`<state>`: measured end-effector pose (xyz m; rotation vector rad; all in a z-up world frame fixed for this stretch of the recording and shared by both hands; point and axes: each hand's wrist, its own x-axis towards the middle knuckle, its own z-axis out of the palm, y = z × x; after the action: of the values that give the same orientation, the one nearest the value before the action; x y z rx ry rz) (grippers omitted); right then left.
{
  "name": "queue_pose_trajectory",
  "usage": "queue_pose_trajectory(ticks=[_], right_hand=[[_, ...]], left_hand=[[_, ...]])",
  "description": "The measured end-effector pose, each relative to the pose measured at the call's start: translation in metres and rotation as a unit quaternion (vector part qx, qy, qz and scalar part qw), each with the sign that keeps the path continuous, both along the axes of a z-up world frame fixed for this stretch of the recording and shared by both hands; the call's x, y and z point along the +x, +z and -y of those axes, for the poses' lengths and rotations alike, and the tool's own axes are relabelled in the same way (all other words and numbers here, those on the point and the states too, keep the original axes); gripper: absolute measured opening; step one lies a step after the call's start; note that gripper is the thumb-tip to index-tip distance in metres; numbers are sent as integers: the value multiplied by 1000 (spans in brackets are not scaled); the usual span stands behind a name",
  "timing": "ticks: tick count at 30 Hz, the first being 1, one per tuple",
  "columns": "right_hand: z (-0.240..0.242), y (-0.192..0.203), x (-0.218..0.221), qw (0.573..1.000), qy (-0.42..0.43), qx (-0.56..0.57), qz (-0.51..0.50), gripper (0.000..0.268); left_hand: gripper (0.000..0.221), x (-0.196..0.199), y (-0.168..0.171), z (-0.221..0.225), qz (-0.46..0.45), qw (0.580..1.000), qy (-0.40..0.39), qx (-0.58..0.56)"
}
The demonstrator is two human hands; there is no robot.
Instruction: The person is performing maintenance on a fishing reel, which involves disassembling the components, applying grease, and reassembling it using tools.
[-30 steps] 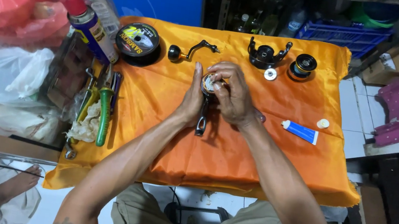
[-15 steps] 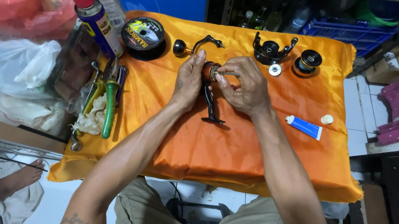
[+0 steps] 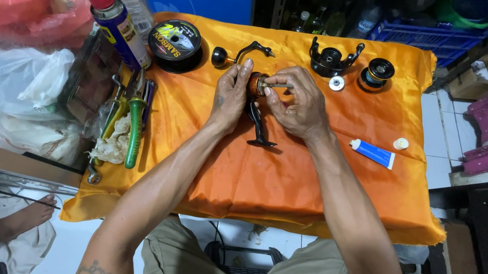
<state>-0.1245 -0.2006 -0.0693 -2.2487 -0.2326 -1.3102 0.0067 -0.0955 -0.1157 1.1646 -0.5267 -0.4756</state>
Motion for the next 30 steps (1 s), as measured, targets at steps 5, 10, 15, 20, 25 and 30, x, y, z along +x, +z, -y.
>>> queue_pose_trajectory(ticks=[5,10,15,20,25,30], right_hand=[[-2,4,-2,1000,-8,1,-3,11],[5,-3,2,1000,-16,3,-4,11],[10,-9,2,994,-41,99,-25,10],[6,-10,4,980,2,195,-37,7],[19,-29,15,952,49,300,-35,11],[12,-23,14,904,134,405,0,13]], left_hand=[[42,17,-27,10,9,1000,-3,-1],[41,-3,0,-1,-5,1000,-9,-8],[54,-26,37,-15,-124,989,-55,-58],[39,-19,21,-12,-87,990,-79,-76],[54,-19,23,-19,43,990,-113,-70],[80,-10,22,-23,223,965,-38,-132]])
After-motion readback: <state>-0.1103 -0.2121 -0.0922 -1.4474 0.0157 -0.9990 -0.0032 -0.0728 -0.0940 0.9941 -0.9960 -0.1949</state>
